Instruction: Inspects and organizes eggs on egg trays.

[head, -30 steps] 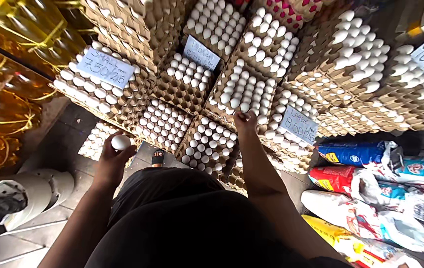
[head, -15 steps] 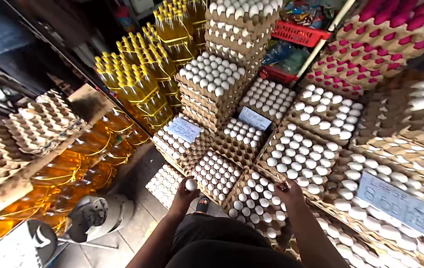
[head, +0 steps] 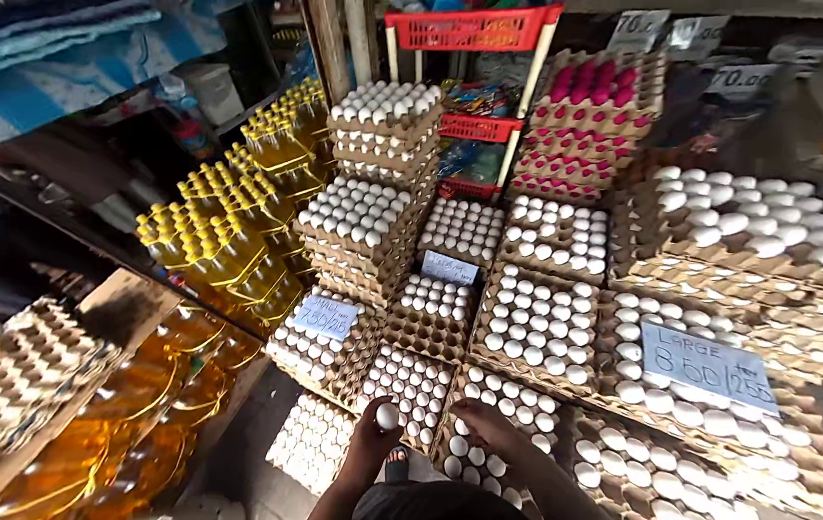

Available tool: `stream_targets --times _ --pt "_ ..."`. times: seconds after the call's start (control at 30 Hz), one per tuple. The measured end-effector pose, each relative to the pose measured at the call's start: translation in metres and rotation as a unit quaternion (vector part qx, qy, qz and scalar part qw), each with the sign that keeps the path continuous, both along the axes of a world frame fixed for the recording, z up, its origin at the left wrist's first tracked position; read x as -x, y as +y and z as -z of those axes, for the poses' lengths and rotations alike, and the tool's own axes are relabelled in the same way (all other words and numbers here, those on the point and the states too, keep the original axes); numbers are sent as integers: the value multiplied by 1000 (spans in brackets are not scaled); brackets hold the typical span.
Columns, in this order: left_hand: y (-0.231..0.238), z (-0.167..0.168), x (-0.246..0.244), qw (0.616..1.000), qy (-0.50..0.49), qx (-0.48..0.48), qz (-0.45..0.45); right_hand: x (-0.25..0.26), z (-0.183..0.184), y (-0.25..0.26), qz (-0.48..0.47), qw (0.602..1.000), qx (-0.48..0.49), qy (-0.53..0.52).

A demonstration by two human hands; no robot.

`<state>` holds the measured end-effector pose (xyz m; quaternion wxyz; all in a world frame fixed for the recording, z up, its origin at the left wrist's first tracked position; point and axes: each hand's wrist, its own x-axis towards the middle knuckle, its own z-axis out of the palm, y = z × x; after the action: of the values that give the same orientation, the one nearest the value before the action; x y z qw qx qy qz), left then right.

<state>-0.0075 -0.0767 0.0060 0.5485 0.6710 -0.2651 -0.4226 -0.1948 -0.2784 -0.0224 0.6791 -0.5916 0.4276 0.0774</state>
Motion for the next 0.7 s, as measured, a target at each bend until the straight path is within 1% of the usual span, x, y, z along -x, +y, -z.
stream_targets --times 0.07,0.17,0.3,0.33,0.43,0.53,0.63,0.7 --pt "-8 2 1 1000 -1 3 24 16 -1 -5 37 999 12 25" --pt "-23 4 4 999 5 -10 48 50 11 -7 120 992 25 34" --pt "-41 6 14 996 14 -7 88 91 20 1 219 975 -2 26" --pt "-45 6 18 995 21 -4 98 101 23 3 232 973 -4 23" --pt "-58 5 29 991 31 -10 131 120 22 11 245 969 -8 20" --pt "-67 7 39 987 26 -13 155 126 20 15 251 968 -2 22" --pt "-73 7 43 986 28 -16 164 127 23 16 246 969 7 21" --pt "-75 8 43 987 30 -15 157 126 20 16 227 973 19 45"
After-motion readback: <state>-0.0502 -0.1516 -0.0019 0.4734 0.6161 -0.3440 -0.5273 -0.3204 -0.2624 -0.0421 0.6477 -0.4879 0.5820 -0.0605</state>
